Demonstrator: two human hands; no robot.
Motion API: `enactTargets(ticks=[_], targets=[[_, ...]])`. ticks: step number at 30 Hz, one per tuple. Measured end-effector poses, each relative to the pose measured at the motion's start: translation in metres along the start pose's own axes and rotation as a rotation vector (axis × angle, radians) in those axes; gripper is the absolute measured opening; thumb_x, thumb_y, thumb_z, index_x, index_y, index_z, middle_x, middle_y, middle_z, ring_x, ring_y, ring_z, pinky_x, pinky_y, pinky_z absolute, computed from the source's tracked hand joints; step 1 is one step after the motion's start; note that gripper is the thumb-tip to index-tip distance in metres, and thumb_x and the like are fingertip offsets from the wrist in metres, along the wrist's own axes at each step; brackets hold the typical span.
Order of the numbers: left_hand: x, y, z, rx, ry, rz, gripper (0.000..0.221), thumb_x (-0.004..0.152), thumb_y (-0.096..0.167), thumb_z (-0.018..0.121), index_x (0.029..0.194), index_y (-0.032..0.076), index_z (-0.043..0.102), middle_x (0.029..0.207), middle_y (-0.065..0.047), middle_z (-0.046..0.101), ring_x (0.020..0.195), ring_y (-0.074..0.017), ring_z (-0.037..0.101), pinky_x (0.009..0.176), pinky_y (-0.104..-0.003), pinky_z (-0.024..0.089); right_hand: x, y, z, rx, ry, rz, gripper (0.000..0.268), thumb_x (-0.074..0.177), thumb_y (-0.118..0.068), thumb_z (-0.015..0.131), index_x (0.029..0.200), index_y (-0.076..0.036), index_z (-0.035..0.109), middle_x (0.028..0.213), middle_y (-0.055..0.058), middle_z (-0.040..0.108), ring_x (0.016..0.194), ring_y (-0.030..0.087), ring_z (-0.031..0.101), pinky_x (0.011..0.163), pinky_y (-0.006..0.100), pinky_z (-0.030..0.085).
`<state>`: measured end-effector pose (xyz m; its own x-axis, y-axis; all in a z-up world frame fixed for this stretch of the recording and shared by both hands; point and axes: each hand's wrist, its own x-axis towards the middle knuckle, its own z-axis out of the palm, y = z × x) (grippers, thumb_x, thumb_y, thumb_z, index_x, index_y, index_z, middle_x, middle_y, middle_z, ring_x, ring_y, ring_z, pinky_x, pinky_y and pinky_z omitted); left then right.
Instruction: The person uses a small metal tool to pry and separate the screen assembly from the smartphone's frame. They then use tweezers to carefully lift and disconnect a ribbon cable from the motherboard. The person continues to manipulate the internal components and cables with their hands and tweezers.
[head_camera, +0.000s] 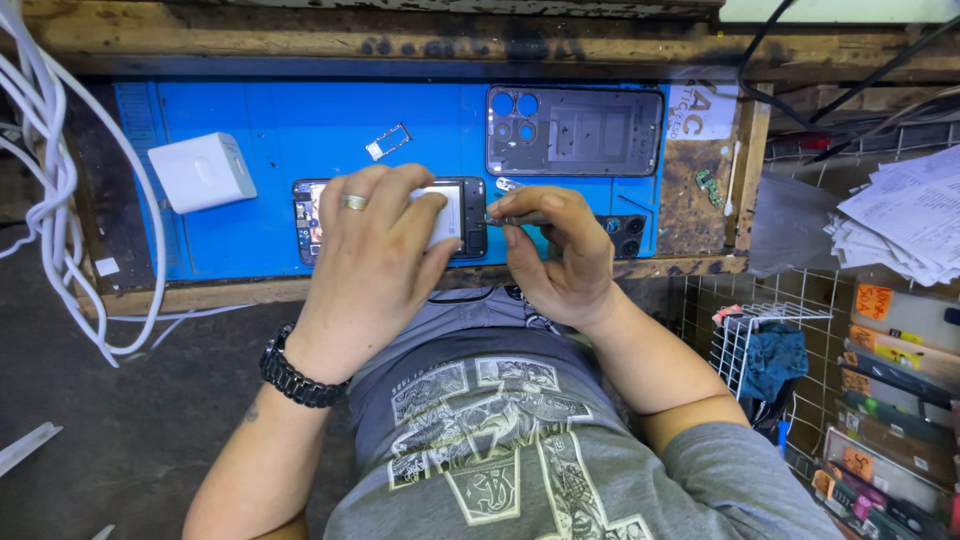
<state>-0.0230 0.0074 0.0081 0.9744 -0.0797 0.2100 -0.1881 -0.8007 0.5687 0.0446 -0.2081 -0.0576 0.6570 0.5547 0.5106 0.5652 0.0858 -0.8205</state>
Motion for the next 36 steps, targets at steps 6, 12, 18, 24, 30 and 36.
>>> enactTargets(ticks=[6,12,18,24,30,36], targets=[[-0.001,0.003,0.006,0.009,-0.039,0.023,0.041,0.083,0.02,0.081,0.114,0.001,0.065,0.131,-0.013,0.057,0.124,-0.0336,0.051,0.106,-0.05,0.035,0.006,0.001,0.005,-0.045,-0.016,-0.053,0.066,0.101,0.019,0.059,0.151,-0.013,0.031,0.126,0.02,0.058,0.117,0.029,0.067,0.098,0.038,0.062],[-0.003,0.002,0.007,-0.002,-0.031,0.025,0.041,0.082,0.02,0.081,0.115,0.001,0.065,0.13,-0.013,0.057,0.124,-0.0335,0.051,0.106,-0.05,0.035,0.016,-0.002,0.005,-0.172,-0.016,-0.142,0.061,0.098,0.015,0.066,0.145,-0.011,0.036,0.117,0.019,0.062,0.106,0.029,0.068,0.095,0.041,0.061],[-0.003,0.002,0.007,-0.018,-0.021,0.021,0.042,0.081,0.018,0.082,0.116,0.001,0.064,0.13,-0.012,0.057,0.125,-0.0323,0.051,0.108,-0.05,0.035,0.022,-0.004,0.006,-0.241,-0.046,-0.186,0.052,0.095,0.01,0.075,0.136,-0.008,0.046,0.112,0.017,0.062,0.099,0.028,0.067,0.087,0.038,0.06],[-0.002,0.002,0.008,-0.023,-0.016,0.021,0.044,0.08,0.018,0.082,0.116,0.001,0.065,0.129,-0.012,0.057,0.124,-0.0327,0.051,0.106,-0.05,0.036,0.034,-0.012,0.0,-0.13,-0.155,-0.125,0.049,0.098,0.014,0.065,0.137,-0.01,0.047,0.115,0.017,0.064,0.103,0.029,0.069,0.087,0.038,0.06],[-0.002,0.0,0.01,-0.023,-0.01,0.023,0.042,0.082,0.019,0.082,0.116,0.002,0.064,0.13,-0.012,0.057,0.124,-0.0331,0.051,0.106,-0.05,0.036,0.028,-0.008,0.004,-0.206,-0.076,-0.141,0.053,0.095,0.004,0.074,0.139,-0.012,0.047,0.116,0.018,0.062,0.102,0.03,0.066,0.086,0.038,0.059],[-0.003,0.001,0.012,-0.015,-0.009,0.019,0.043,0.081,0.019,0.082,0.116,0.003,0.065,0.129,-0.012,0.057,0.124,-0.033,0.051,0.106,-0.051,0.035,0.019,-0.006,0.003,-0.143,-0.113,-0.146,0.051,0.1,0.008,0.066,0.142,-0.012,0.044,0.121,0.019,0.061,0.11,0.032,0.066,0.093,0.043,0.059]])
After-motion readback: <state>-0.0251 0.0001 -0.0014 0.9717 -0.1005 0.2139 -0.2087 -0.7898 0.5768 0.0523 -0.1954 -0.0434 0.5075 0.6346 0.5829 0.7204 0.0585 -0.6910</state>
